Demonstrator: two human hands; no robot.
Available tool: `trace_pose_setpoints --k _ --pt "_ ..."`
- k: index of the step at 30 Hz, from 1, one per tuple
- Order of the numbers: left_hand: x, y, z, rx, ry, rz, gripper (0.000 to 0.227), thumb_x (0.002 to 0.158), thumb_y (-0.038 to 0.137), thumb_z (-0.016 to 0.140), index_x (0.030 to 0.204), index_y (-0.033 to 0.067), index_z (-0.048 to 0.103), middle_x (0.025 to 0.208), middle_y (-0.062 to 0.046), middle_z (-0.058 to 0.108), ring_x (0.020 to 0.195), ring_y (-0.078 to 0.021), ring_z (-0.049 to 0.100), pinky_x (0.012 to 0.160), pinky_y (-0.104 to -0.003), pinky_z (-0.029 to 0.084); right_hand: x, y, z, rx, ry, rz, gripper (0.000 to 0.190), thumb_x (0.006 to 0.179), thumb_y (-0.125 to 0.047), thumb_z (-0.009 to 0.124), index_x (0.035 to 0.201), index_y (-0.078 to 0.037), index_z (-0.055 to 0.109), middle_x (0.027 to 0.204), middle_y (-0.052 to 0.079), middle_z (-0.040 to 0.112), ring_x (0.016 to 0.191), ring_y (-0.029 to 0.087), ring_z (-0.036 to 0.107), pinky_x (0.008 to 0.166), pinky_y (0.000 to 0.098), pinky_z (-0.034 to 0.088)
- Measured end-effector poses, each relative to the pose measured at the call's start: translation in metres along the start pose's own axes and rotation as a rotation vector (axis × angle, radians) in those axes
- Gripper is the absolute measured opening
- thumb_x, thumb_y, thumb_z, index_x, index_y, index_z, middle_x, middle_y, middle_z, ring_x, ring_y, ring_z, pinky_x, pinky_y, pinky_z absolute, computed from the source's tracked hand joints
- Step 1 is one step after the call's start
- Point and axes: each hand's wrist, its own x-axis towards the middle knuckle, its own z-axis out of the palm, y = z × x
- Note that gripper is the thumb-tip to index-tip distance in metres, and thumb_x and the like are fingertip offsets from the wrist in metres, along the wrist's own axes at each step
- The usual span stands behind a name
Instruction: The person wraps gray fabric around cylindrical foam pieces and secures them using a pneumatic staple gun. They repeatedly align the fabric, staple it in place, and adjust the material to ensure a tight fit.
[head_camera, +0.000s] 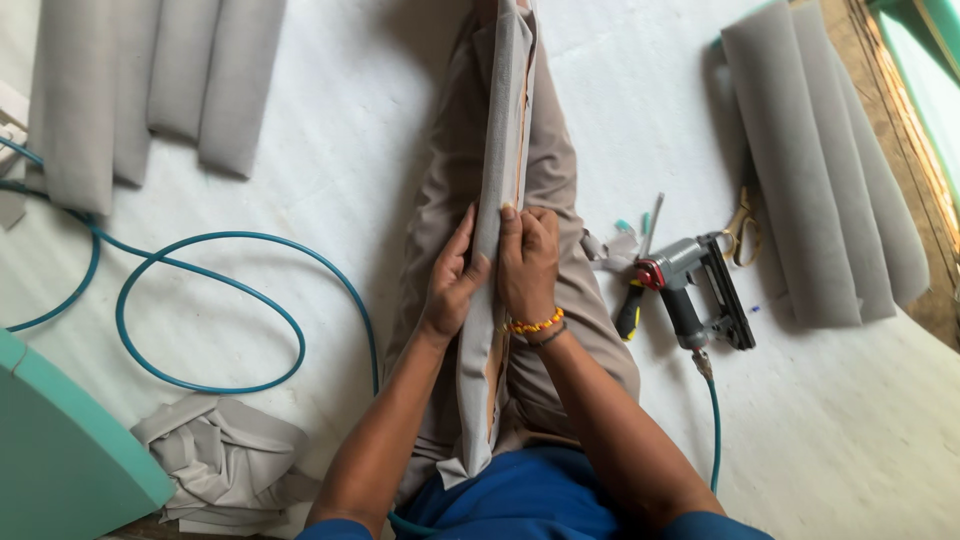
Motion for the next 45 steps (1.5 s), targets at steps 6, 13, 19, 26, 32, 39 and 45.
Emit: trace_pose_setpoints --k 6,13,19,26,32,39,45 --pt "0.002 0.017 -0.007 0.132 -0.071 0.094 0.09 0.094 0.008 0.068 0.164 -0.0059 0.013 0.163 -0.018 0.038 0.149 -0.0226 0.042 0.125 -0.037 0.035 0.009 -0.006 0.003 0.197 -0.08 0.198 0.03 0.105 -0.031 0.062 0.101 -0.001 0.062 0.095 0.003 0.058 0.088 0.011 0.054 0.079 0.0248 0.048" --pt "0.003 0.015 -0.014 -0.014 -0.016 0.018 0.088 0.088 0.001 0.06 0.165 -0.0063 0.017 0.164 -0.019 0.038 0.149 -0.023 0.042 0.127 -0.038 0.032 0.018 0.003 0.014 0.084 -0.13 0.247 0.04 0.101 -0.035 0.068 0.082 0.001 0.067 0.109 0.006 0.055 0.097 0.013 0.056 0.081 0.0256 0.049" --pt "0.001 0.027 -0.027 0.128 -0.01 0.107 0.085 0.087 -0.001 0.059 0.163 -0.0081 0.022 0.166 -0.018 0.039 0.154 -0.0215 0.04 0.13 -0.035 0.032 0.013 0.001 0.026 0.207 -0.182 0.261 0.035 0.103 -0.032 0.067 0.091 0.001 0.068 0.105 0.006 0.057 0.096 0.014 0.055 0.083 0.0268 0.049" --pt "-0.007 0.012 -0.022 0.024 0.029 0.06 0.086 0.086 -0.005 0.056 0.163 -0.009 0.02 0.152 -0.019 0.05 0.133 -0.0191 0.057 0.112 -0.032 0.048 0.006 -0.011 0.013 -0.153 -0.126 0.002 0.029 0.103 -0.026 0.07 0.09 -0.001 0.063 0.089 0.008 0.061 0.077 0.018 0.06 0.069 0.0318 0.049" --pt "-0.017 0.017 -0.021 0.085 0.033 0.047 0.085 0.085 -0.008 0.055 0.162 -0.0102 0.019 0.15 -0.019 0.053 0.134 -0.0187 0.057 0.114 -0.031 0.047 0.002 -0.022 0.006 0.098 -0.182 0.307 0.031 0.101 -0.023 0.075 0.084 -0.002 0.061 0.077 0.003 0.062 0.067 0.011 0.052 0.06 0.0289 0.045" --pt "-0.02 0.017 -0.025 0.14 0.081 0.052 0.084 0.083 -0.009 0.055 0.161 -0.0121 0.021 0.143 -0.021 0.057 0.127 -0.0194 0.06 0.112 -0.032 0.047 0.014 -0.024 0.007 0.407 -0.37 0.6 0.018 0.09 -0.017 0.072 0.102 -0.007 0.063 0.083 -0.002 0.07 0.07 0.004 0.063 0.059 0.021 0.048" --pt "-0.015 0.003 -0.026 0.178 0.072 0.102 0.083 0.082 -0.007 0.056 0.157 -0.0157 0.024 0.144 -0.023 0.055 0.128 -0.0209 0.06 0.113 -0.033 0.047 0.015 -0.012 0.003 0.414 -0.422 0.654 0.033 0.096 -0.032 0.069 0.099 0.001 0.069 0.08 0.0 0.063 0.067 0.006 0.055 0.058 0.0242 0.046"
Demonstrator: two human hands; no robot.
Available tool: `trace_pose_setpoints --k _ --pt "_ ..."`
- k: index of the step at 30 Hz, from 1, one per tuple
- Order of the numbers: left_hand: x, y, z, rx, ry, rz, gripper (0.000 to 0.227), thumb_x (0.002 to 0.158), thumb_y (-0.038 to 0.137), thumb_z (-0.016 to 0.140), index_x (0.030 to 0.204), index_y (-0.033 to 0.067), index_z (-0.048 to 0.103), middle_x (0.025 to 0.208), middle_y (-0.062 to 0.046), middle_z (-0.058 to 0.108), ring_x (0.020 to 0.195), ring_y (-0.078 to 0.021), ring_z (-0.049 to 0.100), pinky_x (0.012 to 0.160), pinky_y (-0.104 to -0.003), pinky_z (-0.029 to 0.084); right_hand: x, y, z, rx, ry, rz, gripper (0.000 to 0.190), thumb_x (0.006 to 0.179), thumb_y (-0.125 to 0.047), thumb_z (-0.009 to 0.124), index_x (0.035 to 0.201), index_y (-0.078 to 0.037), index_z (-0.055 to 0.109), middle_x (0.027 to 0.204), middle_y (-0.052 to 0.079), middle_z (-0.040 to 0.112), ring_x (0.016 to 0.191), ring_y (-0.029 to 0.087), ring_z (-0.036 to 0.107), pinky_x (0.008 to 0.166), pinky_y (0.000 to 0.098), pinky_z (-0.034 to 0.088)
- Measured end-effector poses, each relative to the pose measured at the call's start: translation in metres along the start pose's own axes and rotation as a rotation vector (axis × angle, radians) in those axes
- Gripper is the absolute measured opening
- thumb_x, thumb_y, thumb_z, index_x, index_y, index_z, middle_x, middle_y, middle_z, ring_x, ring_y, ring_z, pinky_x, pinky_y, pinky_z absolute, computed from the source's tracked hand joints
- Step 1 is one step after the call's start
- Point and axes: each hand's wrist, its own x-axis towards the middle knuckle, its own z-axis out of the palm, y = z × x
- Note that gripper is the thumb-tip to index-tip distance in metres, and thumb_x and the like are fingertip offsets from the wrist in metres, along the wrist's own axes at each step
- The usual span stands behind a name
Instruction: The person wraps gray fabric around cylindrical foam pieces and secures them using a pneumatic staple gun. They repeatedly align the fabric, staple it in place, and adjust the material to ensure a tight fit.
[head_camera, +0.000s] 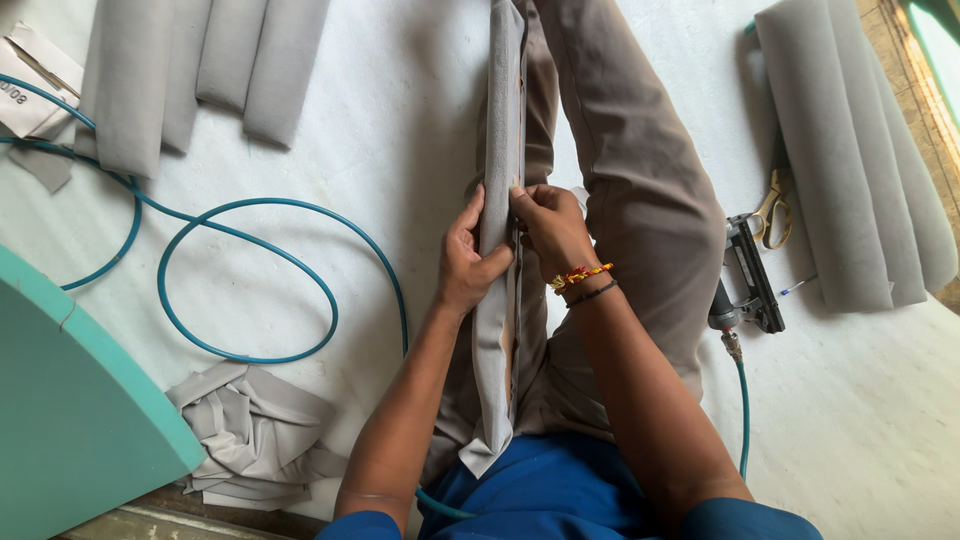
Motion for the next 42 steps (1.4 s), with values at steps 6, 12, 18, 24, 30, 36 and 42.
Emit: trace_pose_setpoints --k 6,12,18,24,30,36,42 --pt "0.004 -0.003 0.002 0.008 -0.005 -0.034 0.083 0.081 -0.005 0.059 0.155 -0.0171 0.025 0.147 -0.024 0.052 0.131 -0.0214 0.057 0.114 -0.031 0.044 0.014 0.018 -0.001 -0.137 0.098 0.007 0.054 0.098 -0.052 0.064 0.101 0.001 0.071 0.073 0.002 0.062 0.061 0.008 0.053 0.053 0.0242 0.043" --pt "-0.003 -0.004 -0.005 -0.091 -0.048 -0.073 0.083 0.082 -0.002 0.057 0.157 -0.0163 0.027 0.148 -0.024 0.052 0.132 -0.0223 0.057 0.116 -0.033 0.044 0.019 0.042 0.008 -0.308 0.235 -0.163 0.057 0.095 -0.056 0.059 0.093 0.0 0.069 0.069 0.003 0.066 0.058 0.01 0.061 0.053 0.0272 0.051" --pt "0.0 -0.014 -0.001 -0.077 -0.083 -0.089 0.082 0.082 -0.001 0.057 0.156 -0.0158 0.025 0.152 -0.023 0.049 0.138 -0.0235 0.053 0.121 -0.034 0.039 0.011 0.043 0.008 -0.331 0.3 -0.194 0.061 0.1 -0.056 0.052 0.086 0.001 0.071 0.065 0.006 0.065 0.058 0.013 0.06 0.056 0.0301 0.05" --pt "-0.004 -0.024 -0.016 -0.016 -0.081 -0.049 0.081 0.084 0.001 0.059 0.156 -0.0163 0.026 0.155 -0.025 0.046 0.144 -0.0254 0.048 0.124 -0.035 0.034 0.016 0.054 0.013 -0.355 0.31 -0.283 0.059 0.101 -0.055 0.054 0.081 -0.001 0.067 0.064 0.004 0.061 0.059 0.012 0.056 0.056 0.0318 0.048" --pt "-0.01 -0.031 -0.016 0.043 -0.091 0.04 0.075 0.092 0.01 0.054 0.158 -0.0139 0.026 0.159 -0.025 0.043 0.149 -0.0265 0.041 0.126 -0.037 0.029 0.021 0.063 0.015 -0.405 0.318 -0.405 0.042 0.101 -0.036 0.063 0.08 -0.001 0.062 0.069 0.006 0.059 0.063 0.016 0.053 0.06 0.034 0.047" --pt "-0.013 -0.045 -0.026 0.31 0.041 0.131 0.061 0.111 0.028 0.028 0.158 -0.0094 0.035 0.166 -0.024 0.041 0.16 -0.0337 0.032 0.134 -0.042 0.018 0.019 0.069 0.018 -0.606 0.381 -0.729 0.034 0.107 -0.023 0.063 0.082 0.0 0.057 0.09 0.01 0.051 0.079 0.025 0.052 0.073 0.0371 0.045" --pt "0.004 -0.043 -0.016 0.322 -0.012 -0.019 0.067 0.111 0.04 0.024 0.164 -0.0003 0.018 0.174 -0.02 0.014 0.163 -0.0355 0.012 0.133 -0.044 0.013 0.012 0.057 0.01 -0.575 0.352 -0.716 0.031 0.111 -0.02 0.057 0.088 0.0 0.054 0.091 0.009 0.049 0.081 0.021 0.051 0.075 0.0349 0.046"
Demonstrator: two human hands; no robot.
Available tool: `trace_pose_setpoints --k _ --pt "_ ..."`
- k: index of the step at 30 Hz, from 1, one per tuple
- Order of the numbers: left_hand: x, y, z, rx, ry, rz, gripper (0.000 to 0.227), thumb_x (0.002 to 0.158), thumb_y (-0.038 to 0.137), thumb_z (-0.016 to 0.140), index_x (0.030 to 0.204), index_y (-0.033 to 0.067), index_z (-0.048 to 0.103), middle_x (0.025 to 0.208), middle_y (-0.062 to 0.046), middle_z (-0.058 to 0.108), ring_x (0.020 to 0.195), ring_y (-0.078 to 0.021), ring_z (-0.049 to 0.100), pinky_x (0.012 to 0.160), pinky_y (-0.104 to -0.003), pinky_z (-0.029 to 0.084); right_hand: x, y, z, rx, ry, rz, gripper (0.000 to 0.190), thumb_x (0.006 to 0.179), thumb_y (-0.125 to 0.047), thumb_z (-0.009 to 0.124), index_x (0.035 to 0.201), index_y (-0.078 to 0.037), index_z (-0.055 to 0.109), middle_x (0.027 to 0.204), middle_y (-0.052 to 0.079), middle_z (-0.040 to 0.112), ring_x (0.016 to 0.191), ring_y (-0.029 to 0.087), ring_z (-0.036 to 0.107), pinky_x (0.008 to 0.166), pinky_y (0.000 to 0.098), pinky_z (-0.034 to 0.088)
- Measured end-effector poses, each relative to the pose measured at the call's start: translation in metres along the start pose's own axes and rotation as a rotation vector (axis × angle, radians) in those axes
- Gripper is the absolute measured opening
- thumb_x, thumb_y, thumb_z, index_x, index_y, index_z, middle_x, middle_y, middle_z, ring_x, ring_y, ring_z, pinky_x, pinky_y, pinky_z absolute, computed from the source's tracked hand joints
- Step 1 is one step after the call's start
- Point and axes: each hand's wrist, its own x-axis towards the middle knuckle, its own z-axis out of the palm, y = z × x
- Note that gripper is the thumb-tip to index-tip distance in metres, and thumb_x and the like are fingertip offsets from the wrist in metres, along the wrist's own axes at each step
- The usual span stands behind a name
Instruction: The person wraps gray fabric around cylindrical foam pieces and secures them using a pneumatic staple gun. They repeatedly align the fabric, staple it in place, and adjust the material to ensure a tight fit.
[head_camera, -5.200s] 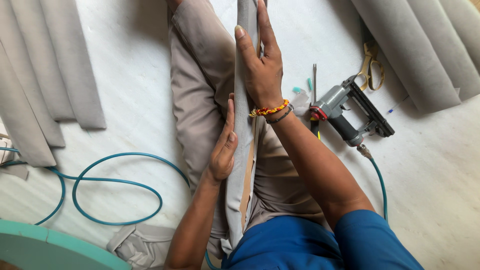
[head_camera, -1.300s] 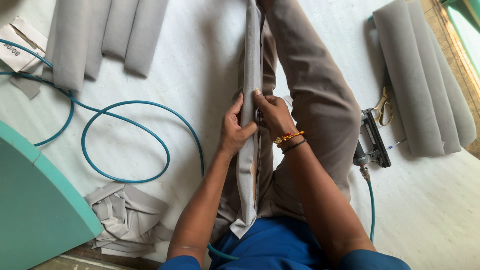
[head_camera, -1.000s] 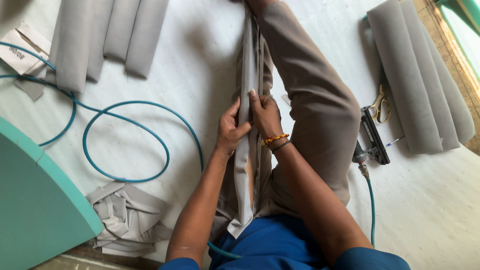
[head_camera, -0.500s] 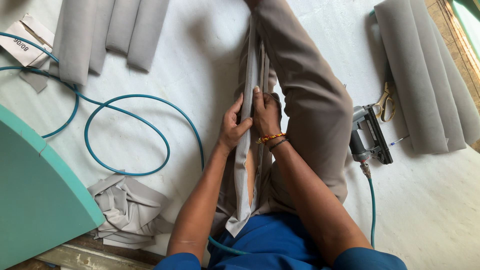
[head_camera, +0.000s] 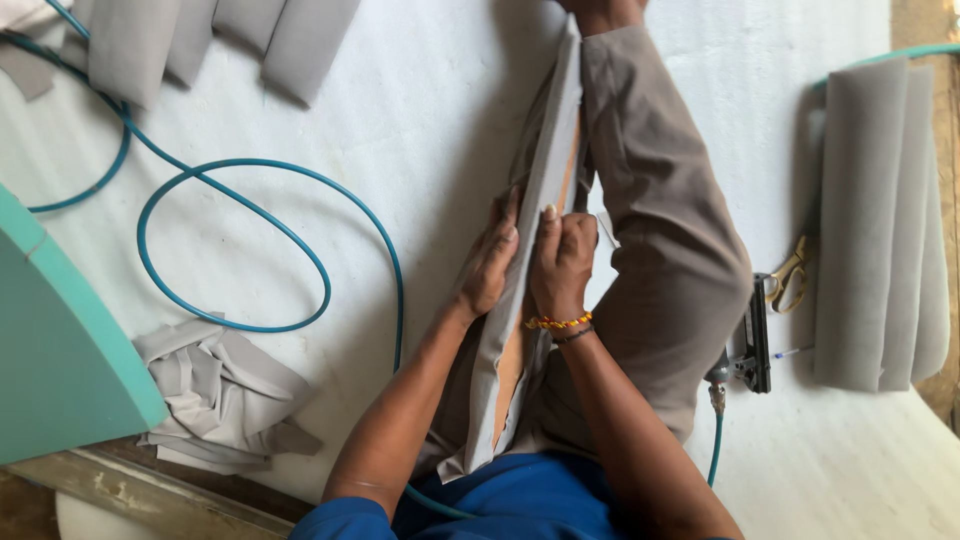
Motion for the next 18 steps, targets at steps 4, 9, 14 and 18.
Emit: trace_pose_setpoints --k 4,9,14,18 --pt "0.002 0.009 0.002 0.099 -0.036 -0.037 0.068 0.11 0.04 0.023 0.166 0.0023 0.014 0.176 -0.017 0.012 0.165 -0.0385 0.002 0.133 -0.047 0.004 0.0 -0.002 0.003 0.017 0.002 0.081 0.033 0.111 -0.02 0.057 0.086 0.0 0.054 0.092 0.006 0.048 0.079 0.015 0.048 0.073 0.0296 0.045" --pt "-0.003 0.022 0.002 0.181 -0.065 -0.048 0.068 0.11 0.04 0.025 0.167 0.0062 0.009 0.177 -0.016 0.009 0.164 -0.0429 -0.001 0.132 -0.051 0.001 -0.002 0.004 0.003 0.084 0.002 0.135 0.033 0.112 -0.02 0.056 0.086 0.0 0.059 0.094 0.003 0.049 0.081 0.01 0.046 0.072 0.0253 0.044" --pt "-0.005 0.034 0.001 0.257 -0.101 -0.074 0.069 0.11 0.041 0.025 0.168 0.0077 0.006 0.177 -0.016 0.006 0.163 -0.0459 -0.003 0.13 -0.054 -0.001 -0.004 0.011 0.007 0.188 0.017 0.13 0.032 0.112 -0.019 0.057 0.086 0.0 0.059 0.096 0.002 0.051 0.084 0.01 0.046 0.075 0.0254 0.043" --pt "-0.007 0.032 0.001 0.366 -0.109 -0.066 0.069 0.11 0.045 0.021 0.168 0.0096 0.009 0.177 -0.015 0.008 0.163 -0.0454 0.0 0.13 -0.055 0.0 -0.006 0.012 0.005 0.26 0.017 0.147 0.031 0.111 -0.02 0.056 0.087 -0.001 0.058 0.096 0.002 0.053 0.083 0.009 0.046 0.076 0.0248 0.042"
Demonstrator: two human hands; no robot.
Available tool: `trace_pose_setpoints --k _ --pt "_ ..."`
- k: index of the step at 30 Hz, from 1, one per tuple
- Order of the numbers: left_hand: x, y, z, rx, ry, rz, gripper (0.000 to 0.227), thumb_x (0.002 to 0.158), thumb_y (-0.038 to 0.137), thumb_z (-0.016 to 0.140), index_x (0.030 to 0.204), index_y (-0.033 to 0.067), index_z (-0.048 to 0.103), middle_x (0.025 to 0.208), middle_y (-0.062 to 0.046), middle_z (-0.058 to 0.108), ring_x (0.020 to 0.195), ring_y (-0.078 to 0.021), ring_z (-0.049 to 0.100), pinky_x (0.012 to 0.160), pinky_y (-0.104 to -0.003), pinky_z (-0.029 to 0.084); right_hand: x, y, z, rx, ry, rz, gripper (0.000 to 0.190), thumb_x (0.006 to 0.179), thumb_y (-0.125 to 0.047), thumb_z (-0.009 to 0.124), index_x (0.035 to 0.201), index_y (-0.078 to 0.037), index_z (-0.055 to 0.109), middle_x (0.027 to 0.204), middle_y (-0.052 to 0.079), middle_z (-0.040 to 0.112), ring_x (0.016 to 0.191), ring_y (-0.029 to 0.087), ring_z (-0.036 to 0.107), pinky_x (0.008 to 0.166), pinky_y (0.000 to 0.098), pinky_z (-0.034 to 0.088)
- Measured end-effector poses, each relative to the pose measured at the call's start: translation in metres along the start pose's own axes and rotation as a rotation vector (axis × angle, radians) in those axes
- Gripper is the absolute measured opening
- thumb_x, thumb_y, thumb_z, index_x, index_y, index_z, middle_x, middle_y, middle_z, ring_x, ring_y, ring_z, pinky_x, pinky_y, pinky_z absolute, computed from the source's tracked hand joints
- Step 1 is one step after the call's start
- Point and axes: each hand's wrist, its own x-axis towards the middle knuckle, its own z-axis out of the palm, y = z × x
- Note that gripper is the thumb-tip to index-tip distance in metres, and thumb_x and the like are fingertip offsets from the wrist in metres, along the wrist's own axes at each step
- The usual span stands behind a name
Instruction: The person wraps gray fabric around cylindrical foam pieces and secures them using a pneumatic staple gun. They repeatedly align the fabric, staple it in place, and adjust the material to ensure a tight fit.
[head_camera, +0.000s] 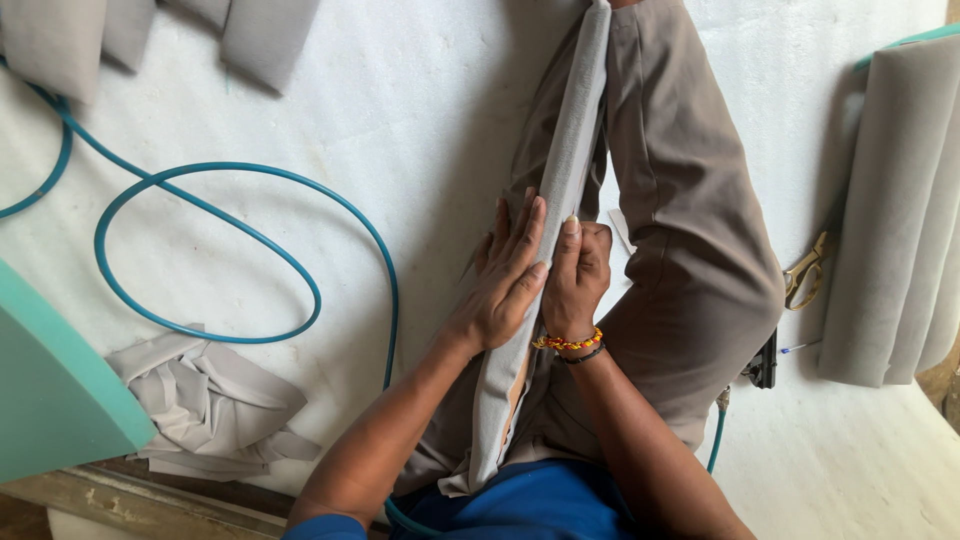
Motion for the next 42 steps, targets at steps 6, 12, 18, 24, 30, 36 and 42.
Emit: trace_pose_setpoints --k 6,12,18,24,30,36,42 --pt "0.039 -0.029 -0.011 -0.195 0.085 0.065 0.066 0.113 0.049 0.013 0.169 0.0135 0.015 0.179 -0.012 0.016 0.168 -0.0396 0.005 0.135 -0.055 0.003 0.001 -0.008 0.004 -0.144 -0.027 0.015 0.033 0.111 -0.019 0.056 0.083 -0.001 0.057 0.092 0.003 0.049 0.081 0.01 0.046 0.072 0.0255 0.043" --pt "0.035 -0.019 -0.006 -0.085 0.005 0.04 0.068 0.111 0.046 0.021 0.168 0.0106 0.007 0.177 -0.015 0.01 0.164 -0.0414 0.001 0.13 -0.055 0.004 0.003 -0.006 0.004 -0.113 0.003 -0.037 0.033 0.111 -0.018 0.057 0.084 -0.001 0.058 0.093 0.003 0.052 0.083 0.01 0.048 0.074 0.0258 0.044" --pt "0.022 0.016 -0.011 0.084 -0.001 0.027 0.064 0.111 0.037 0.028 0.168 0.0136 0.012 0.176 -0.021 0.013 0.163 -0.0453 0.008 0.128 -0.061 0.007 -0.002 0.008 0.005 0.006 0.032 0.028 0.029 0.111 -0.018 0.057 0.087 -0.001 0.059 0.094 0.002 0.052 0.082 0.009 0.047 0.073 0.0246 0.044" --pt "0.008 0.055 -0.004 0.41 0.038 -0.118 0.062 0.104 0.024 0.042 0.164 0.0211 0.027 0.166 -0.028 0.027 0.15 -0.049 0.032 0.118 -0.063 0.03 0.002 0.008 0.005 0.089 -0.004 0.092 0.029 0.11 -0.021 0.059 0.089 -0.001 0.062 0.092 0.002 0.053 0.079 0.008 0.05 0.071 0.025 0.045" --pt "0.01 0.064 0.0 0.439 0.028 -0.148 0.07 0.099 0.01 0.049 0.164 0.0228 0.027 0.159 -0.037 0.028 0.147 -0.0517 0.033 0.116 -0.059 0.034 0.017 -0.052 -0.038 0.022 -0.302 0.472 0.018 0.107 -0.017 0.057 0.101 -0.003 0.067 0.089 0.003 0.063 0.083 0.009 0.054 0.072 0.0226 0.047" --pt "0.012 0.054 0.01 0.513 0.025 -0.176 0.07 0.099 0.015 0.056 0.162 0.0237 0.027 0.158 -0.04 0.02 0.145 -0.0565 0.03 0.116 -0.059 0.033 0.002 -0.071 -0.21 0.008 0.109 -0.223 0.01 0.116 -0.011 0.048 0.116 -0.002 0.053 0.115 0.01 0.062 0.091 0.016 0.066 0.082 0.0312 0.062" --pt "0.016 0.054 0.015 0.56 0.065 -0.16 0.065 0.098 0.016 0.058 0.158 0.0287 0.037 0.167 -0.028 0.001 0.147 -0.0622 0.016 0.113 -0.062 0.035 -0.028 0.084 -0.283 -1.079 -0.034 -0.147 0.035 0.084 -0.009 0.072 0.112 0.004 0.055 0.103 0.027 0.053 0.099 0.044 0.05 0.083 0.052 0.044"
